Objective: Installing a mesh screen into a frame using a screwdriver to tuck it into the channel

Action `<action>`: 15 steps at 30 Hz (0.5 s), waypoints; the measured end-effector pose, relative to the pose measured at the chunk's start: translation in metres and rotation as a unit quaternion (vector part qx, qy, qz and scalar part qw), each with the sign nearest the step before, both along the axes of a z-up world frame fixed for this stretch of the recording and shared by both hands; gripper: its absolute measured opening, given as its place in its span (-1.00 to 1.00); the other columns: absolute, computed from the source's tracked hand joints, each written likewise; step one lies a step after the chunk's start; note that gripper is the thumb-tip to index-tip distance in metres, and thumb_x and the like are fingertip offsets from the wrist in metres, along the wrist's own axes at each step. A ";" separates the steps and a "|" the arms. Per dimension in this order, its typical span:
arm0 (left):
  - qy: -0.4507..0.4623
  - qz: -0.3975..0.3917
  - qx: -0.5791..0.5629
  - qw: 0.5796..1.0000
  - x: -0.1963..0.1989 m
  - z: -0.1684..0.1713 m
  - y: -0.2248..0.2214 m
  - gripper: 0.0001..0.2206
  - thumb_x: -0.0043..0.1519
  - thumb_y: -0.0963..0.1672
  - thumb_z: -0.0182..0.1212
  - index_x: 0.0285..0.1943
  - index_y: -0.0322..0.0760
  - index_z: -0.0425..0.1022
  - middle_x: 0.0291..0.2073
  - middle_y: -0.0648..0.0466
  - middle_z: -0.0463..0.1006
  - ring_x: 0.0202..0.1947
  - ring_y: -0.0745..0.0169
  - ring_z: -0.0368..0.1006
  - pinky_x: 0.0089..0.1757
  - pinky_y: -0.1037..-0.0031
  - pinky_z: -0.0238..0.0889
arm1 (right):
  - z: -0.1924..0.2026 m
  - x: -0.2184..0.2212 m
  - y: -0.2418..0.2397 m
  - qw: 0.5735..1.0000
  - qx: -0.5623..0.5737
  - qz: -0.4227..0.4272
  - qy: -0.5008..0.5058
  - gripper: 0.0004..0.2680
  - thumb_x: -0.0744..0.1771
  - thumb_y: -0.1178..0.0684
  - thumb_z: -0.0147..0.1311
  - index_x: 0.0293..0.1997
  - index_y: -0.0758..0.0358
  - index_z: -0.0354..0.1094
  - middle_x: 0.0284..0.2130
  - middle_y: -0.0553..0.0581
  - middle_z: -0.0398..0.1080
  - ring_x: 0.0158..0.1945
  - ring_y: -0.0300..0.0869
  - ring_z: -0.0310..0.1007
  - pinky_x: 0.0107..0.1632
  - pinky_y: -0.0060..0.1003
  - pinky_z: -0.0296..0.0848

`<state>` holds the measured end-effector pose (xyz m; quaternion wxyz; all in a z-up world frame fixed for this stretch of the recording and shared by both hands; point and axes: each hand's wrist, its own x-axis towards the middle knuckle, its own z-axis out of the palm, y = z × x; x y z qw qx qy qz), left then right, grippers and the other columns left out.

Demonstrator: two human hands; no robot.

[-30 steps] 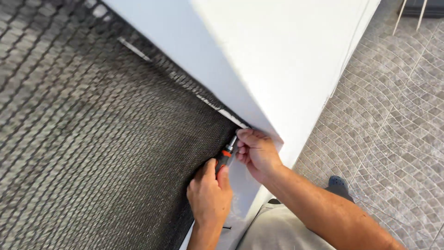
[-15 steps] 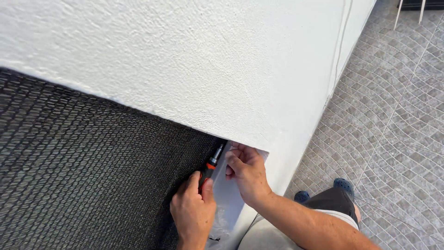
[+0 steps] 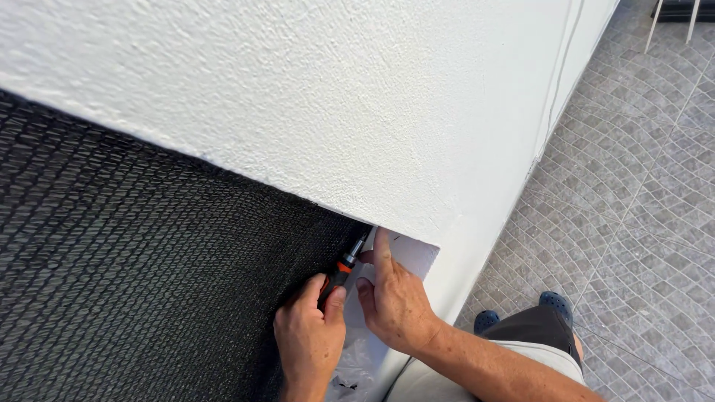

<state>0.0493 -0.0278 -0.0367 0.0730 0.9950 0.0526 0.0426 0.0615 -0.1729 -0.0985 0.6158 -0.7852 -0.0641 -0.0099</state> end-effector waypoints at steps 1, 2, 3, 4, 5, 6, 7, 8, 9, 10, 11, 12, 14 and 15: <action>0.005 -0.001 -0.005 1.000 0.001 -0.001 0.001 -0.71 0.14 0.04 0.23 0.01 0.07 0.59 -0.24 0.07 0.72 -0.28 -0.32 0.52 -0.18 -0.01 0.28 | 0.004 0.002 0.001 1.000 -0.021 0.006 0.022 -0.34 0.29 0.10 -0.05 0.47 0.46 -0.52 0.10 0.22 0.47 0.01 0.23 0.48 -0.13 0.13 0.50; 0.006 -0.001 -0.005 1.000 0.001 0.000 0.001 -0.71 0.14 0.04 0.23 0.01 0.07 0.59 -0.24 0.07 0.72 -0.28 -0.32 0.52 -0.18 -0.01 0.28 | 0.005 0.004 0.001 1.000 -0.020 0.006 0.022 -0.34 0.29 0.10 -0.05 0.47 0.46 -0.52 0.10 0.22 0.47 0.01 0.23 0.48 -0.13 0.13 0.50; 0.013 0.006 -0.010 1.000 0.001 0.001 0.000 -0.71 0.14 0.04 0.23 0.01 0.07 0.59 -0.21 0.10 0.73 -0.26 -0.33 0.52 -0.16 -0.01 0.28 | 0.005 0.005 0.001 0.999 -0.032 0.009 0.040 -0.32 0.28 0.09 -0.05 0.50 0.39 -0.53 0.08 0.16 0.48 -0.04 0.23 0.49 -0.15 0.15 0.49; 0.021 0.013 -0.016 1.000 0.001 0.002 0.000 -0.71 0.13 0.04 0.23 0.01 0.08 0.59 -0.19 0.13 0.73 -0.23 -0.33 0.52 -0.14 0.00 0.27 | 0.006 0.007 0.002 0.997 -0.044 0.012 0.058 -0.31 0.28 0.08 -0.05 0.52 0.32 -0.53 0.05 0.10 0.49 -0.10 0.23 0.51 -0.18 0.16 0.48; 0.022 0.013 -0.015 1.000 0.001 0.001 0.001 -0.71 0.13 0.04 0.23 0.01 0.08 0.59 -0.19 0.13 0.73 -0.23 -0.33 0.52 -0.14 0.00 0.27 | 0.005 0.006 0.002 0.997 -0.044 0.012 0.059 -0.31 0.28 0.08 -0.05 0.52 0.32 -0.53 0.05 0.10 0.49 -0.10 0.23 0.51 -0.18 0.16 0.48; 0.015 0.002 -0.016 1.000 0.001 0.000 0.002 -0.71 0.14 0.04 0.23 0.01 0.07 0.59 -0.20 0.12 0.73 -0.24 -0.32 0.52 -0.15 0.00 0.27 | 0.006 0.007 0.003 0.998 -0.047 0.011 0.051 -0.29 0.26 0.09 -0.05 0.52 0.34 -0.55 0.01 0.11 0.48 -0.13 0.22 0.50 -0.20 0.15 0.48; 0.008 -0.008 -0.016 1.000 0.002 0.000 0.002 -0.72 0.14 0.04 0.23 0.00 0.06 0.59 -0.21 0.10 0.73 -0.25 -0.31 0.53 -0.16 0.01 0.27 | 0.006 0.008 0.003 0.998 -0.050 0.010 0.044 -0.27 0.25 0.10 -0.04 0.52 0.36 -0.57 -0.03 0.13 0.48 -0.16 0.22 0.48 -0.22 0.14 0.48; 0.007 -0.010 -0.015 1.000 0.002 0.001 0.001 -0.72 0.14 0.04 0.23 0.00 0.06 0.59 -0.21 0.10 0.73 -0.25 -0.31 0.53 -0.16 0.01 0.27 | 0.006 0.007 0.002 0.998 -0.049 0.008 0.043 -0.27 0.25 0.10 -0.04 0.52 0.36 -0.57 -0.03 0.13 0.48 -0.16 0.22 0.48 -0.22 0.14 0.48; 0.008 -0.006 -0.020 1.000 0.003 0.001 0.001 -0.73 0.13 0.03 0.24 -0.02 0.07 0.59 -0.23 0.12 0.73 -0.25 -0.29 0.53 -0.16 0.03 0.28 | 0.006 0.007 0.000 0.999 -0.040 0.001 0.034 -0.28 0.25 0.11 -0.03 0.53 0.34 -0.55 -0.04 0.12 0.49 -0.15 0.20 0.49 -0.21 0.11 0.49; 0.010 -0.002 -0.024 1.000 0.002 0.002 0.000 -0.74 0.13 0.03 0.25 -0.03 0.08 0.59 -0.25 0.14 0.74 -0.26 -0.26 0.53 -0.15 0.05 0.28 | 0.006 0.006 0.000 0.999 -0.031 -0.005 0.025 -0.28 0.25 0.12 -0.02 0.53 0.32 -0.53 -0.05 0.12 0.49 -0.15 0.19 0.50 -0.19 0.08 0.50; 0.011 -0.002 -0.024 1.000 0.002 0.003 -0.001 -0.74 0.13 0.03 0.25 -0.03 0.08 0.59 -0.25 0.14 0.74 -0.26 -0.26 0.53 -0.15 0.05 0.28 | 0.005 0.006 -0.002 0.999 -0.030 -0.005 0.026 -0.28 0.25 0.12 -0.02 0.53 0.32 -0.53 -0.05 0.12 0.49 -0.15 0.19 0.50 -0.19 0.08 0.50; 0.026 0.013 -0.022 0.999 0.002 0.004 -0.002 -0.74 0.14 0.04 0.24 -0.02 0.11 0.58 -0.24 0.16 0.74 -0.25 -0.28 0.51 -0.12 0.06 0.27 | 0.003 0.005 -0.003 0.999 -0.011 -0.007 0.033 -0.31 0.25 0.11 0.00 0.52 0.28 -0.44 -0.03 0.12 0.50 -0.14 0.21 0.51 -0.16 0.10 0.49; 0.042 0.027 -0.020 0.999 0.002 0.005 -0.003 -0.74 0.15 0.05 0.22 -0.01 0.14 0.58 -0.23 0.18 0.74 -0.25 -0.29 0.50 -0.10 0.07 0.25 | 0.008 0.004 -0.009 0.999 0.009 -0.008 0.041 -0.34 0.25 0.10 0.03 0.50 0.24 -0.35 -0.01 0.11 0.51 -0.13 0.24 0.53 -0.14 0.11 0.49; 0.043 0.025 -0.024 0.998 0.002 0.006 -0.003 -0.74 0.16 0.05 0.22 -0.01 0.12 0.57 -0.24 0.20 0.74 -0.25 -0.23 0.51 -0.08 0.11 0.24 | 0.015 0.004 -0.013 0.997 0.040 -0.003 0.063 -0.37 0.27 0.11 0.03 0.48 0.16 -0.32 -0.06 0.07 0.50 -0.33 0.10 0.52 -0.22 0.04 0.48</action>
